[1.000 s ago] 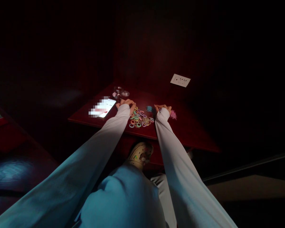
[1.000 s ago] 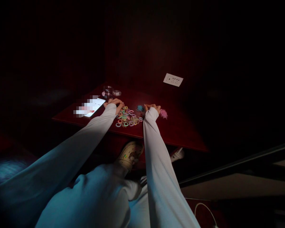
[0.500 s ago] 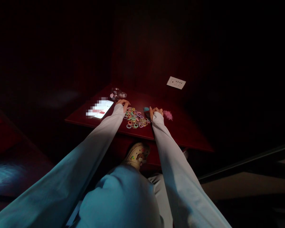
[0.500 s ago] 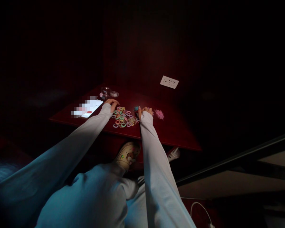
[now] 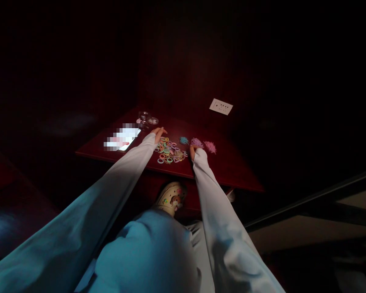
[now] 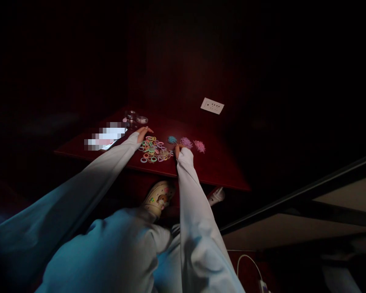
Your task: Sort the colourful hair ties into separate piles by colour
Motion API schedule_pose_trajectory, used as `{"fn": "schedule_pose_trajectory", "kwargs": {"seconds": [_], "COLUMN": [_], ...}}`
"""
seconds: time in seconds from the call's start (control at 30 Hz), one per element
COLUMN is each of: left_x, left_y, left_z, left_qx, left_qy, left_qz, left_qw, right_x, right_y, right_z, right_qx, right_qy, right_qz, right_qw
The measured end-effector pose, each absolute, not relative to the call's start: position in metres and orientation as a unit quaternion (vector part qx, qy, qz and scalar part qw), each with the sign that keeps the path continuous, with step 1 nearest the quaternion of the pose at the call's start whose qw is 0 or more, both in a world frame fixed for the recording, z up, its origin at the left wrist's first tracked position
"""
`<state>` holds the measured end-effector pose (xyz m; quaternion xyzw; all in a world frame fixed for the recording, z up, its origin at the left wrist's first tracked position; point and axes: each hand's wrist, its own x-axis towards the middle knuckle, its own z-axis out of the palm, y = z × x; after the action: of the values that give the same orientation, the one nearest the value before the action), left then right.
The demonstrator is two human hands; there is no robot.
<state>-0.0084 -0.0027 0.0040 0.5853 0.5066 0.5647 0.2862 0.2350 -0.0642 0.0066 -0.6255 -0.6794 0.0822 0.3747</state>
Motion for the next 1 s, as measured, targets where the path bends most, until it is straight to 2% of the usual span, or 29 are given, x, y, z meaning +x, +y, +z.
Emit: {"fn": "schedule_pose_trajectory", "kwargs": {"seconds": [0.13, 0.33, 0.53, 0.7, 1.0], "left_x": [-0.003, 0.003, 0.007, 0.007, 0.009], "left_y": [-0.01, -0.019, -0.01, -0.004, -0.003], "left_z": [0.008, 0.018, 0.009, 0.002, 0.004], "left_qx": [0.573, 0.578, 0.578, 0.586, 0.563], "left_qy": [0.54, 0.555, 0.513, 0.476, 0.479], "left_qz": [0.506, 0.449, 0.489, 0.516, 0.503], "left_qw": [0.352, 0.394, 0.405, 0.405, 0.448], "right_x": [0.223, 0.218, 0.209, 0.187, 0.18], "right_y": [-0.084, -0.09, -0.088, -0.089, -0.092], "right_z": [0.021, 0.029, 0.031, 0.032, 0.032], "right_qx": [-0.639, -0.625, -0.569, -0.523, -0.548], "right_qy": [-0.703, -0.708, -0.74, -0.784, -0.777], "right_qz": [0.074, 0.113, 0.064, 0.064, 0.081], "right_qw": [0.302, 0.311, 0.352, 0.329, 0.299]}}
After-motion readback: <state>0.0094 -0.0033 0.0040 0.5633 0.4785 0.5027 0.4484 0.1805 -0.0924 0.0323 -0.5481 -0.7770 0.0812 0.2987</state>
